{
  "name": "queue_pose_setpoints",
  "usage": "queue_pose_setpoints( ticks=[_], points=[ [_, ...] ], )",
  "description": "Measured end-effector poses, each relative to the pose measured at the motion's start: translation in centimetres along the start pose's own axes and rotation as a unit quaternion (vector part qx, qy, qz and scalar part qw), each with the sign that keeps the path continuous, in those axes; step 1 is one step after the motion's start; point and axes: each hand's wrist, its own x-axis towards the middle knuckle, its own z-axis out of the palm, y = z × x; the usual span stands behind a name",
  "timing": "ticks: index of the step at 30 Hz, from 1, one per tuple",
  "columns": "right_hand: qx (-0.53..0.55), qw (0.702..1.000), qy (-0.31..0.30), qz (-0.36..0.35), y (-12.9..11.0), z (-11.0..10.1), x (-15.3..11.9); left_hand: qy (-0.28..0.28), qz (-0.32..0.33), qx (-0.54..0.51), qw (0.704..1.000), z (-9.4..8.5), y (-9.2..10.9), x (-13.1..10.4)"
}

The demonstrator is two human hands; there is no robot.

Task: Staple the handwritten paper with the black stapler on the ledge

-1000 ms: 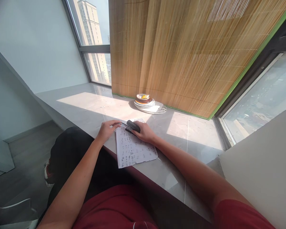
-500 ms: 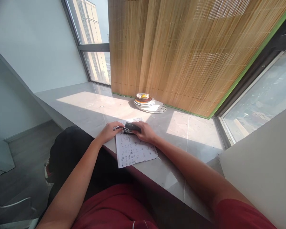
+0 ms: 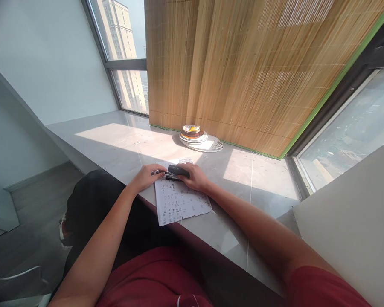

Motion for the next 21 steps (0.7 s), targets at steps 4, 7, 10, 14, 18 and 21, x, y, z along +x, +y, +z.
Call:
queue_pose_setpoints(
  ticks=[4, 7, 10, 14, 18, 21],
  points=[
    [0.006, 1.000, 0.000, 0.000, 0.1, 0.0, 0.0, -0.001, -0.001, 0.002, 1.000, 0.0, -0.2, 0.0],
    [0.022, 1.000, 0.010, 0.009, 0.2, -0.2, 0.1, 0.005, -0.010, 0.010, 1.000, 0.0, -0.4, 0.0],
    [0.048, 0.998, 0.031, 0.011, 0.5, -0.4, 0.1, 0.026, -0.018, 0.011, 0.999, 0.0, -0.6, -0.1],
    [0.072, 0.995, 0.067, 0.010, 0.9, -0.6, 0.2, 0.059, -0.018, 0.007, 0.998, 0.0, -0.6, 0.0],
    [0.058, 0.993, 0.104, 0.019, 1.7, -0.8, 0.4, 0.077, 0.011, 0.006, 0.997, -0.2, -0.5, -0.1],
    [0.061, 0.992, 0.111, 0.015, 2.5, -1.2, 0.5, 0.074, 0.006, -0.009, 0.997, -0.4, -0.3, -0.3]
  ],
)
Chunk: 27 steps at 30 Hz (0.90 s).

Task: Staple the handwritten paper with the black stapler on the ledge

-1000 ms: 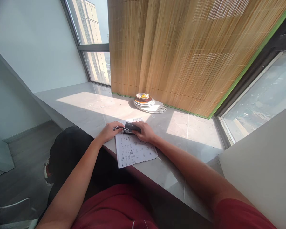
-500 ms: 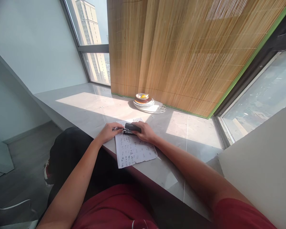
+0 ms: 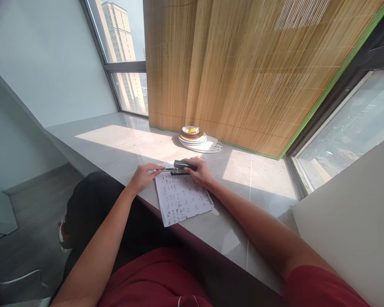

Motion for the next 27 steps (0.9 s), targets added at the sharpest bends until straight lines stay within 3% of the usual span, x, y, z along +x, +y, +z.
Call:
queue_pose_setpoints(
  ticks=[6, 12, 15, 18, 21, 24, 27],
  points=[
    [0.084, 0.994, -0.059, -0.033, -1.3, 0.1, 0.2, -0.002, 0.006, -0.070, 0.998, 0.6, 0.8, -0.2],
    [0.056, 0.993, -0.083, -0.064, -4.1, 1.6, 0.0, -0.005, 0.027, -0.045, 0.999, 1.1, 1.1, 0.1],
    [0.032, 0.996, -0.076, -0.024, -4.3, 2.3, -0.1, 0.021, 0.014, -0.023, 0.999, 0.7, 0.7, 0.3],
    [0.008, 0.997, -0.047, 0.061, -3.7, 2.5, 0.2, 0.114, -0.026, 0.007, 0.993, 0.1, -0.1, 0.3],
    [0.001, 0.988, -0.108, 0.109, -2.6, 1.2, 1.1, 0.195, -0.090, -0.007, 0.977, -0.1, -1.1, 0.3],
    [-0.006, 0.964, -0.233, 0.128, -1.7, -1.8, 2.1, 0.199, -0.131, -0.050, 0.970, -0.1, -1.8, 0.1],
    [0.034, 0.930, -0.305, 0.202, -0.8, -5.4, 2.4, 0.198, -0.142, -0.071, 0.967, -0.1, -1.9, 0.0]
  ],
)
